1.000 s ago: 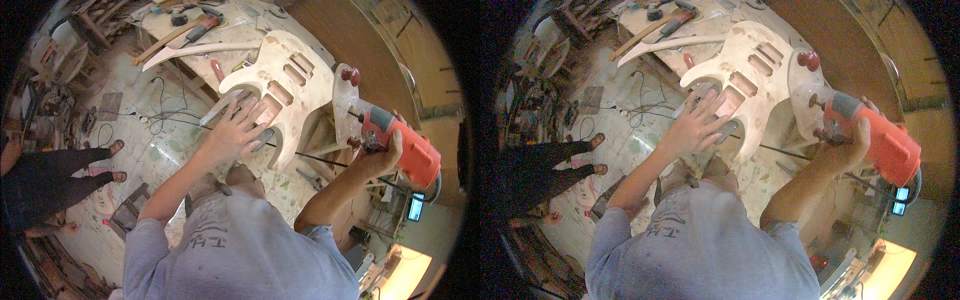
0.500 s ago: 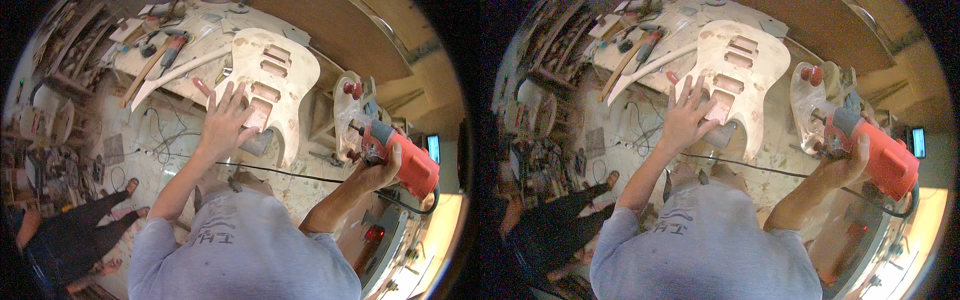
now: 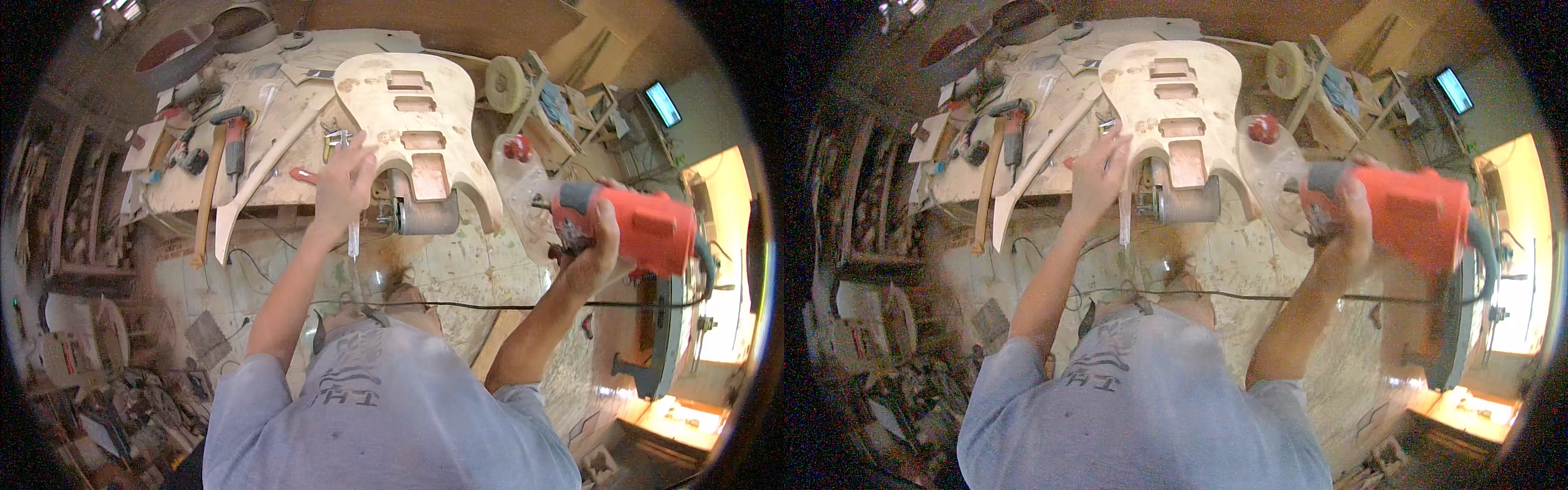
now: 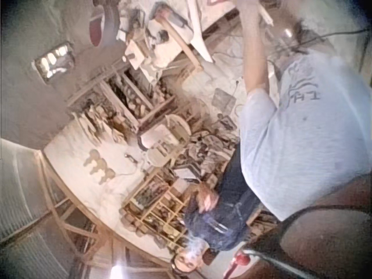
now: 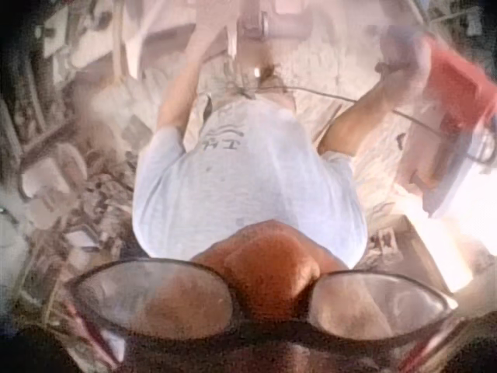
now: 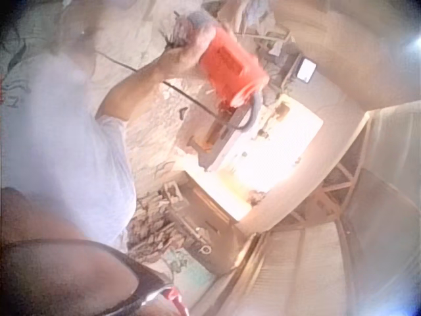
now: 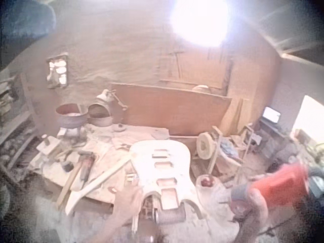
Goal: The person uses a handheld router to shape the edges and internal cavities of a wooden guitar body on a workbench.
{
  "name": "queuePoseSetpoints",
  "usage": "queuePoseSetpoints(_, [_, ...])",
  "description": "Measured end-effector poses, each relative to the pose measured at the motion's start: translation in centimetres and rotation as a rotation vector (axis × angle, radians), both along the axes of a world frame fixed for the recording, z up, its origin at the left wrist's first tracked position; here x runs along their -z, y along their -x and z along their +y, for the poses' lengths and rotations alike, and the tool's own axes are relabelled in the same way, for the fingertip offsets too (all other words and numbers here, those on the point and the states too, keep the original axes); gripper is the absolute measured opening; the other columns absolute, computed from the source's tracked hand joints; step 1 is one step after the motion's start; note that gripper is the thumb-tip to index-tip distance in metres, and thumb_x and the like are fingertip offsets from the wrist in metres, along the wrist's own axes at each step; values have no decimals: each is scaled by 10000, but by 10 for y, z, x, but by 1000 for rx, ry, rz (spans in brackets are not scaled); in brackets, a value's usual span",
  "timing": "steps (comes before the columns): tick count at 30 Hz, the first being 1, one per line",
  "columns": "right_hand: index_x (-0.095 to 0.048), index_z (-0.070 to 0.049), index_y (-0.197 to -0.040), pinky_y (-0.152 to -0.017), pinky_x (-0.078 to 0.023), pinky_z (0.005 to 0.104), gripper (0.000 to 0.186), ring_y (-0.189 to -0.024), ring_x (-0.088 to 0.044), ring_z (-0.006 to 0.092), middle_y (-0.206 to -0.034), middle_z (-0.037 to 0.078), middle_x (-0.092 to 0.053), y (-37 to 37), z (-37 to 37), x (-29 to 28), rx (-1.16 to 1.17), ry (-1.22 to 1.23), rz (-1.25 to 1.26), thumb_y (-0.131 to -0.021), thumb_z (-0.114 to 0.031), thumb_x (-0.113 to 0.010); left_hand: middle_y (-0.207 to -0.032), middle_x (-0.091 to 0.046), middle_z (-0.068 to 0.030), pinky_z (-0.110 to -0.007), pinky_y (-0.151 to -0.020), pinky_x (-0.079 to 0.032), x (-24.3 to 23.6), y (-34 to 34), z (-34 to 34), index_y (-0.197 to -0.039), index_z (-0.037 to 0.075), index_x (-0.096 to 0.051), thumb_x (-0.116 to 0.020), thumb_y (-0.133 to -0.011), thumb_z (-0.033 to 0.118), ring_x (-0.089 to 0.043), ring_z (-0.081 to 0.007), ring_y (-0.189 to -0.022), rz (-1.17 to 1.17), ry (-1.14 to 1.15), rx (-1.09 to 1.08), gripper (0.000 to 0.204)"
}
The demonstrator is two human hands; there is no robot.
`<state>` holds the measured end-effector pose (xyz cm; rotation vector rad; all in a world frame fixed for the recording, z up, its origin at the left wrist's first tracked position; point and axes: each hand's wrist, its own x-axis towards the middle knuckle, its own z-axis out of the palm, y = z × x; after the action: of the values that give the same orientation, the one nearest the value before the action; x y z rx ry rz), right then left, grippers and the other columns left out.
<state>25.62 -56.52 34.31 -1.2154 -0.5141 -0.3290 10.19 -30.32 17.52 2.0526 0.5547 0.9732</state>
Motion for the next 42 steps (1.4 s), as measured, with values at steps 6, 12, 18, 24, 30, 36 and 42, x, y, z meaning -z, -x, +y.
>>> queuePoseSetpoints(6, [-713, -37, -1031, -720, -585, 285, 298, -824, -721, 141, -941, 53, -747, 21, 47, -8, -109, 285, 119, -802, -116, -886, -1577, -526, -211, -442, -1267, -280, 13, -16, 46, -1442, 41, -632, -409, -1123, 501, -389, -341, -1547, -55, 189, 296, 602])
queuePoseSetpoints(12, [-716, -31, -1020, -749, -566, 323, 366, -806, -704, 140, -893, 31, -745, 23, 113, 29, -70, 307, -175, -763, -210, -905, -1669, -405, -191, -442, -1294, -218, 27, -24, 51, -1489, 96, -607, -485, -1077, 582, -247, -334, -1610, -45, 132, 393, 649])
queuePoseSetpoints(18, [-691, -31, -1058, -767, -558, 332, 427, -819, -699, 157, -938, 50, -743, 24, 133, 55, -65, 448, -107, -738, -223, -897, -1693, -355, -204, -451, -1298, -202, 14, -23, 40, -1474, 51, -611, -711, -995, 439, -195, -326, -1625, 58, 98, 340, 624])
queuePoseSetpoints(24, [-674, -29, -1062, -785, -555, 347, 440, -842, -701, 178, -955, 59, -741, 21, 138, 63, -38, 508, -125, -741, -229, -898, -1698, -306, -253, -443, -1287, -223, 19, -27, 43, -1421, 161, -686, -737, -976, 359, -172, -365, -1627, 87, 54, 283, 490])
queuePoseSetpoints(30, [-671, -26, -1075, -807, -552, 350, 442, -875, -698, 194, -969, 72, -737, 21, 143, 71, -51, 462, -142, -750, -218, -901, -1716, -211, -297, -450, -1285, -225, 15, -37, 47, -1361, 184, -734, -737, -971, 351, -149, -397, -1626, 116, 86, 229, 425])
queuePoseSetpoints(36, [-673, -21, -1089, -811, -551, 352, 476, -877, -692, 192, -977, 71, -736, 34, 150, 64, -136, 339, -84, -752, -245, -924, -1728, -190, -283, -463, -1287, -227, 22, -44, 56, -1351, 190, -741, -733, -970, 349, -135, -411, -1625, 101, 38, 187, 413])
queuePoseSetpoints(42, [-705, -17, -1038, -759, -563, 335, 459, -818, -699, 166, -929, 54, -744, 11, 150, 75, -142, 576, -217, -739, -273, -942, -1723, -235, -254, -468, -1290, -231, 20, -47, 57, -1350, 191, -736, -717, -976, 333, -131, -417, -1623, 126, 46, 174, 401])
